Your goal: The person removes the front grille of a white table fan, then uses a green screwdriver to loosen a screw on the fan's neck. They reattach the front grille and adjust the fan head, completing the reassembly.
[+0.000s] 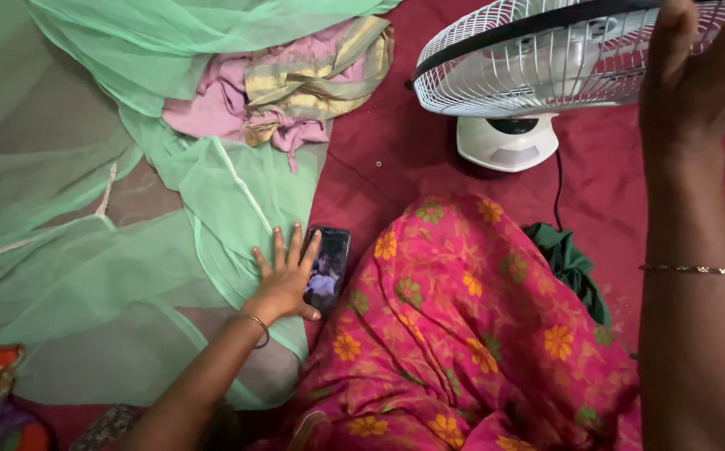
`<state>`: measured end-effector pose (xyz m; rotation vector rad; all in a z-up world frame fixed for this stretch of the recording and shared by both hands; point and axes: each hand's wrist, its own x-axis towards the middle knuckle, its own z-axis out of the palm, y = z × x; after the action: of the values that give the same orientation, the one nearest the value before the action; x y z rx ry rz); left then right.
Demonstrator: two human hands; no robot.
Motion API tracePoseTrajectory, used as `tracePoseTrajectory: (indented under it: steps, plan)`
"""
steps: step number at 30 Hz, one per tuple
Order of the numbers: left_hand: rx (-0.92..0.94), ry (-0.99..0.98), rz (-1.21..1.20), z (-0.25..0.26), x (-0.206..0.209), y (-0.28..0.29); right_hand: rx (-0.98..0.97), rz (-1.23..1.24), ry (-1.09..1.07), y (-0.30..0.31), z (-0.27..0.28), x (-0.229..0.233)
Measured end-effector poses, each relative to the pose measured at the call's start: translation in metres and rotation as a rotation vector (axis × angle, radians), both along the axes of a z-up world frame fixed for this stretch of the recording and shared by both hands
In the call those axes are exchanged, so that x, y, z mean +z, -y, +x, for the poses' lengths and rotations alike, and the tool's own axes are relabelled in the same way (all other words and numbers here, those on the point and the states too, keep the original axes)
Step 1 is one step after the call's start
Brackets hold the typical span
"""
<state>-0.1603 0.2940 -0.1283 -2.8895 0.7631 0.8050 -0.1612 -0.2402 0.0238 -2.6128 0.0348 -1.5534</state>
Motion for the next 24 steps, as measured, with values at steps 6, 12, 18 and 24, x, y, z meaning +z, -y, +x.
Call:
tracePoseTrajectory:
  steps: [6,12,18,24]
  plan:
    - [0.055,0.035,-0.122,0.015,-0.005,-0.004,0.076,0.022,0.011,-0.005,0.000,0.005]
    - [0.005,-0.014,-0.084,0.004,-0.006,-0.004,0.047,0.037,0.009,-0.005,0.002,0.002]
    - [0.068,-0.045,-0.079,0.005,-0.010,0.000,0.068,0.022,0.031,0.004,0.007,0.000]
    - [0.056,-0.042,-0.090,0.009,-0.008,0.000,0.028,0.016,0.021,0.013,0.003,-0.012]
